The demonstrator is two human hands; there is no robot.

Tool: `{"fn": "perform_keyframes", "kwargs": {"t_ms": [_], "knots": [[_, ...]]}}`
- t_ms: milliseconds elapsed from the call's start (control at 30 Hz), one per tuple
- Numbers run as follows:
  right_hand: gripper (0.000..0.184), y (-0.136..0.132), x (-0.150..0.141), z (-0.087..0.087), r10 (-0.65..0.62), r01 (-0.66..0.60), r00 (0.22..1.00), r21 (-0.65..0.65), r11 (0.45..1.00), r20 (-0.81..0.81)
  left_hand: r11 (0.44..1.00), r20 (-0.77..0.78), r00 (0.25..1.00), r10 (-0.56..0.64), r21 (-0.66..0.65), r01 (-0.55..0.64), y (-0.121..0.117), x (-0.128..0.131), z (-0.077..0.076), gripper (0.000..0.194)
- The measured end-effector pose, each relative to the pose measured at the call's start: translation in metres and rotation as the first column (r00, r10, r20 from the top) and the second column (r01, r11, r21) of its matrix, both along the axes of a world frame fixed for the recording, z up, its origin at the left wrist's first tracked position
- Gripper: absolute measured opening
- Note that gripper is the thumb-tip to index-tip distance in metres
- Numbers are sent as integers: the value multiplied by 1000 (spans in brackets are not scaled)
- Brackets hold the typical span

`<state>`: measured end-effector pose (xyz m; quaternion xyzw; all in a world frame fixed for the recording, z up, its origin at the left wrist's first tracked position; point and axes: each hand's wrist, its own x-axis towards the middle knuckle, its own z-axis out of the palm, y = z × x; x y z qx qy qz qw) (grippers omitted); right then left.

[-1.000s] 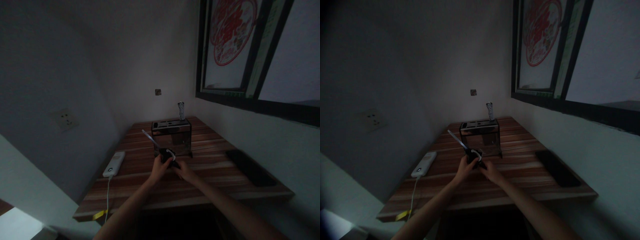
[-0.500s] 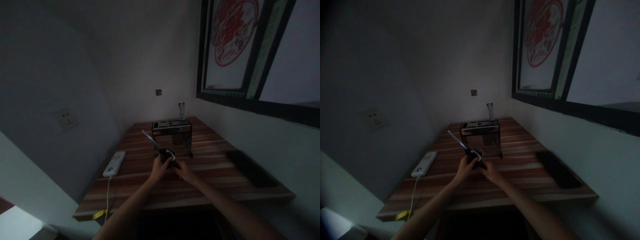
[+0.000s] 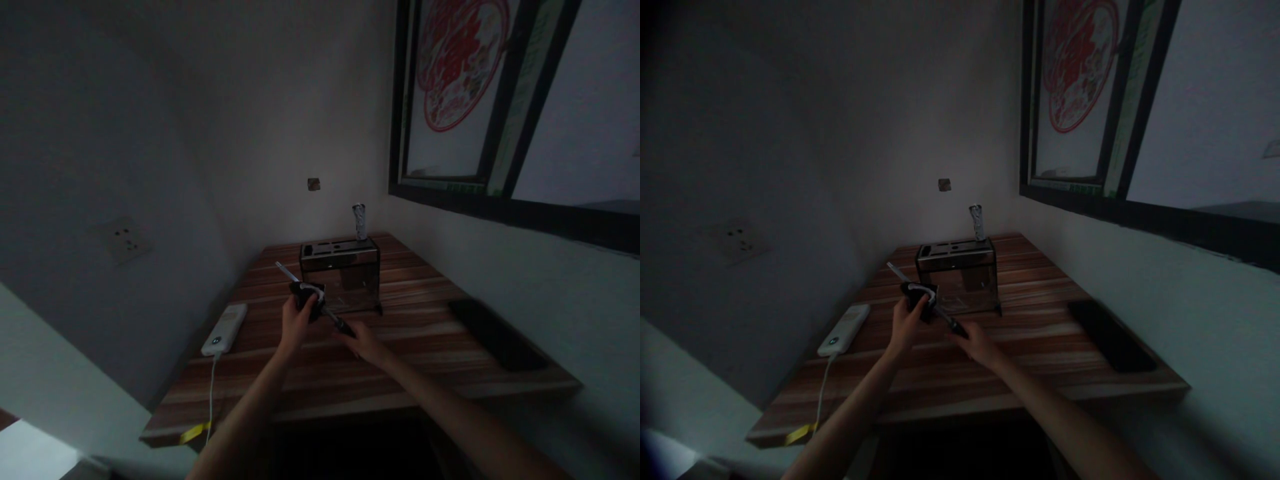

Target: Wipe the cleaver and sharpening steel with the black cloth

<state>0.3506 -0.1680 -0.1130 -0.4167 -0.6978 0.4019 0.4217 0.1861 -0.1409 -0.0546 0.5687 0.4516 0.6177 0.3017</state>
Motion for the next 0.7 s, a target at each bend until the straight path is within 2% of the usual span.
{"fn": "perform_keyframes", "kwargs": {"t_ms": [400, 567, 700], "knots": [[33, 0, 0, -2, 12, -12, 1000, -6, 1000, 4, 969, 77, 978, 191, 141, -201, 28, -43, 47, 35], [35, -1, 0, -1, -9, 9, 1000, -30, 1000, 15, 967, 144, 974, 177, 156, -199, 34, -47, 61, 39], [37, 0, 0, -2, -8, 8, 1000, -29, 1000, 13, 980, 180, 976, 126, 129, -150, 33, -46, 66, 42]]}}
